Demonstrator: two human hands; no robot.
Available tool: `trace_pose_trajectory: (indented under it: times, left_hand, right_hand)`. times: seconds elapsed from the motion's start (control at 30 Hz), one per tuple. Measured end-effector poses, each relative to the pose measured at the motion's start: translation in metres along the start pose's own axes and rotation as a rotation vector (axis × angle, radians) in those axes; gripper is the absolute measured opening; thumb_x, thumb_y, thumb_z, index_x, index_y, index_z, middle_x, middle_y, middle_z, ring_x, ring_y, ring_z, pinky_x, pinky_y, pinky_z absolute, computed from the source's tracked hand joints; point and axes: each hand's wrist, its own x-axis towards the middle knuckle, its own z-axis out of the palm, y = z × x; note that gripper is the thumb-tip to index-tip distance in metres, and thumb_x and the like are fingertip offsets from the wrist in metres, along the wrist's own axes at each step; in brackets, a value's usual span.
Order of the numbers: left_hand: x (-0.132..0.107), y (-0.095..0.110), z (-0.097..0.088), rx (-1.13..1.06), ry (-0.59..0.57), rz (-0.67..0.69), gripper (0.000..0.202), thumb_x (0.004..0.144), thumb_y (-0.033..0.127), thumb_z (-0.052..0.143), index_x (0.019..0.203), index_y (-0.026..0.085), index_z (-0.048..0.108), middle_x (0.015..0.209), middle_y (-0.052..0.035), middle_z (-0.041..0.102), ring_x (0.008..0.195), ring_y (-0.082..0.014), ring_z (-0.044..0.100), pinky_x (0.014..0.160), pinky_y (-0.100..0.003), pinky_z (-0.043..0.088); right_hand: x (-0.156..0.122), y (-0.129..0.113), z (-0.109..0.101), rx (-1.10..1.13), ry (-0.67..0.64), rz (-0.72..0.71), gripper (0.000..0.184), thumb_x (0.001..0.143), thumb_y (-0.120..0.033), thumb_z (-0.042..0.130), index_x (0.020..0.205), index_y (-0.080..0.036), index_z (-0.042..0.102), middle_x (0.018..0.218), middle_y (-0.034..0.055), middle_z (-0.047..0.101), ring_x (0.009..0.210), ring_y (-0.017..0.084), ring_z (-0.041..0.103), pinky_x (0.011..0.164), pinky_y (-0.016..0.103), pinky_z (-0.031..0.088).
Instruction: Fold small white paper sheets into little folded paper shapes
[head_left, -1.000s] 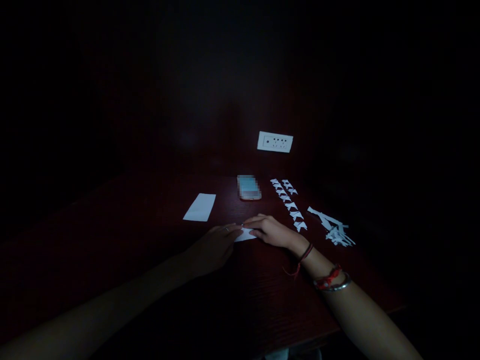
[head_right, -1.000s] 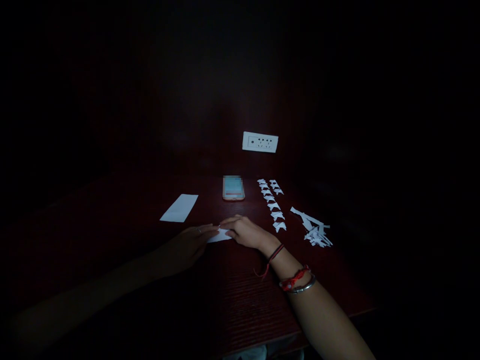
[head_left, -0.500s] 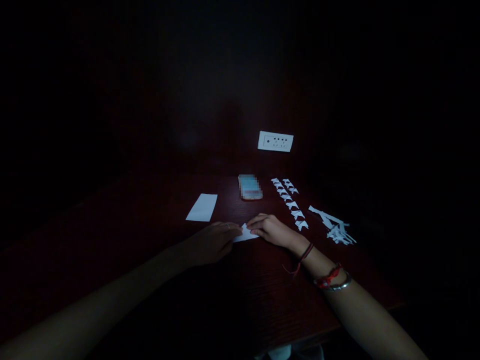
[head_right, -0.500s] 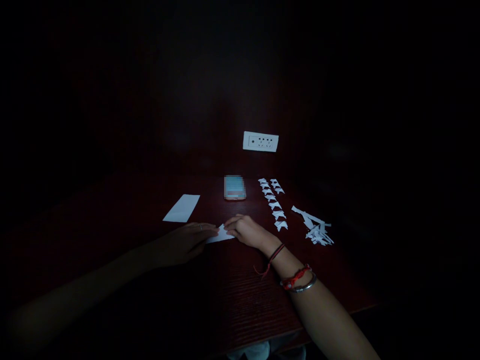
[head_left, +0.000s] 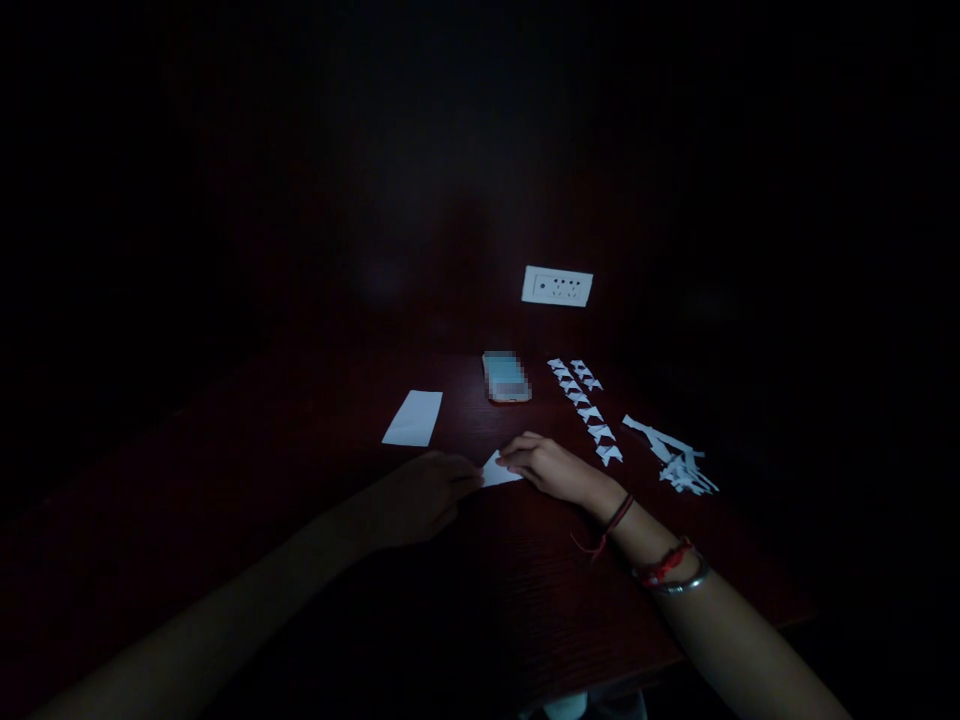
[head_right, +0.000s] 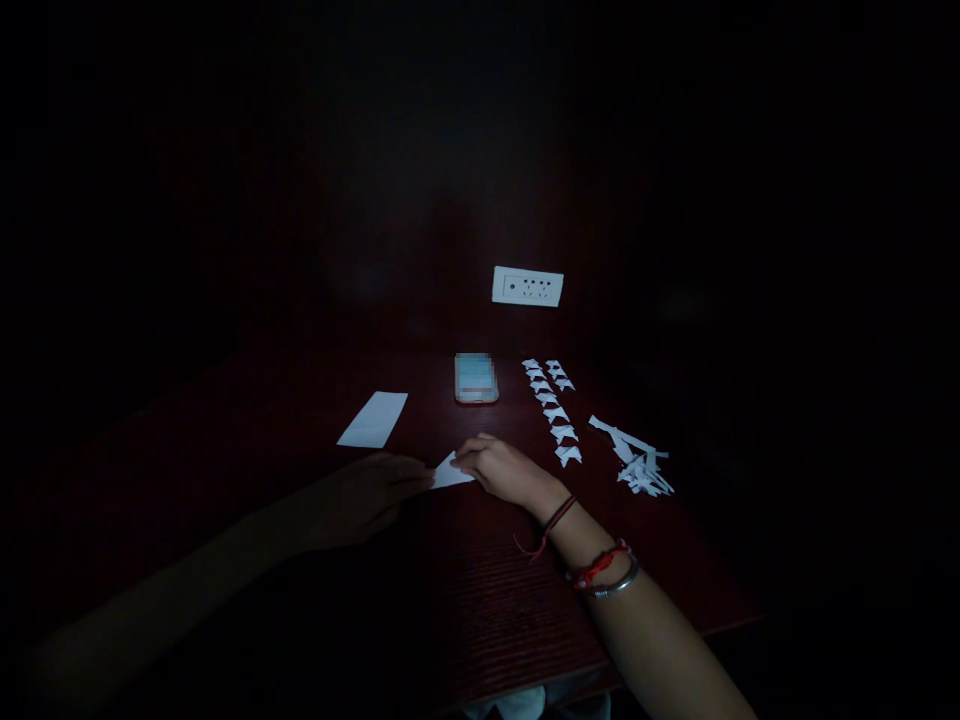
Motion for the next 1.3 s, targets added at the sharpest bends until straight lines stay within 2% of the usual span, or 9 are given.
trace_pose_trajectory:
  times: [0.27,0.4,0.47,0.6,0.8,0.87,0.97,1.13,1.3]
  left_hand:
    - [0.0,0.003,-0.011,-0.026,-0.009,-0.067,0.029,0.074,0.01,0.042,0.1,0.02,0.05,0.097,-0.0025,0.051,0.089,-0.0164,0.047,0.08,-0.031,0.034]
    - [0.002,0.003,-0.004,-0.046,0.014,-0.09,0.027,0.079,0.009,0.035,0.101,0.02,0.048,0.097,-0.0031,0.05,0.086,-0.0148,0.047,0.076,-0.029,0.036]
    - [0.003,0.003,0.0,-0.04,0.048,-0.084,0.025,0.079,0.009,0.035,0.099,0.018,0.048,0.108,-0.0044,0.045,0.098,-0.017,0.042,0.082,-0.03,0.033]
    - [0.003,0.006,0.005,-0.02,0.055,-0.059,0.026,0.079,0.007,0.033,0.101,0.015,0.045,0.119,-0.007,0.037,0.111,-0.0198,0.031,0.088,-0.033,0.028]
    - [0.01,0.013,0.006,0.019,0.092,-0.059,0.03,0.081,0.011,0.032,0.11,0.015,0.04,0.107,-0.0088,0.044,0.098,-0.019,0.042,0.083,-0.034,0.033]
    - [0.011,0.011,0.007,-0.01,0.111,-0.065,0.03,0.081,0.012,0.033,0.108,0.017,0.042,0.107,-0.0073,0.044,0.097,-0.0185,0.043,0.083,-0.034,0.033]
    - [0.01,0.006,0.011,-0.039,0.136,-0.053,0.029,0.079,0.013,0.035,0.106,0.019,0.043,0.116,-0.0063,0.039,0.108,-0.0203,0.035,0.087,-0.036,0.03]
    - [0.004,0.004,0.011,-0.005,0.081,-0.019,0.03,0.08,0.015,0.035,0.108,0.019,0.043,0.119,-0.0057,0.038,0.112,-0.0217,0.031,0.09,-0.039,0.027]
    - [0.002,0.01,0.009,0.028,0.066,-0.034,0.033,0.079,0.015,0.036,0.111,0.02,0.041,0.118,-0.0051,0.04,0.11,-0.0216,0.033,0.089,-0.038,0.027]
  right_hand:
    - [0.002,-0.007,0.004,0.077,0.054,0.109,0.023,0.078,-0.014,0.043,0.095,-0.015,0.058,0.095,0.0065,0.056,0.09,0.013,0.049,0.082,0.025,0.038]
    - [0.002,-0.008,0.004,0.136,0.14,0.292,0.025,0.073,-0.021,0.052,0.096,-0.014,0.058,0.096,0.007,0.055,0.09,0.014,0.05,0.081,0.025,0.038]
    - [0.002,-0.009,0.002,0.143,0.165,0.422,0.029,0.067,-0.024,0.058,0.094,-0.013,0.059,0.093,0.0075,0.055,0.084,0.014,0.051,0.077,0.025,0.04]
    - [0.0,-0.013,-0.001,0.154,0.11,0.609,0.027,0.059,-0.023,0.065,0.084,-0.014,0.061,0.082,0.0046,0.057,0.07,0.012,0.052,0.065,0.022,0.041]
    - [0.0,-0.023,-0.006,0.195,0.0,0.752,0.009,0.063,-0.021,0.059,0.069,-0.014,0.06,0.066,0.0037,0.06,0.061,0.012,0.054,0.055,0.02,0.037]
    - [0.001,-0.025,-0.007,0.202,-0.015,0.774,0.008,0.063,-0.021,0.06,0.067,-0.014,0.06,0.065,0.0042,0.061,0.061,0.013,0.054,0.054,0.02,0.037]
    - [0.002,-0.025,-0.006,0.241,-0.015,0.756,0.008,0.063,-0.019,0.058,0.069,-0.014,0.06,0.068,0.0038,0.061,0.062,0.012,0.055,0.055,0.02,0.038]
    - [0.001,-0.025,-0.007,0.202,0.057,0.65,0.011,0.069,-0.014,0.048,0.072,-0.014,0.059,0.07,0.0038,0.061,0.064,0.011,0.054,0.058,0.019,0.038]
    - [-0.005,-0.018,-0.014,0.324,-0.042,0.609,0.018,0.067,-0.018,0.054,0.083,-0.012,0.059,0.073,0.0031,0.059,0.061,0.009,0.053,0.055,0.018,0.038]
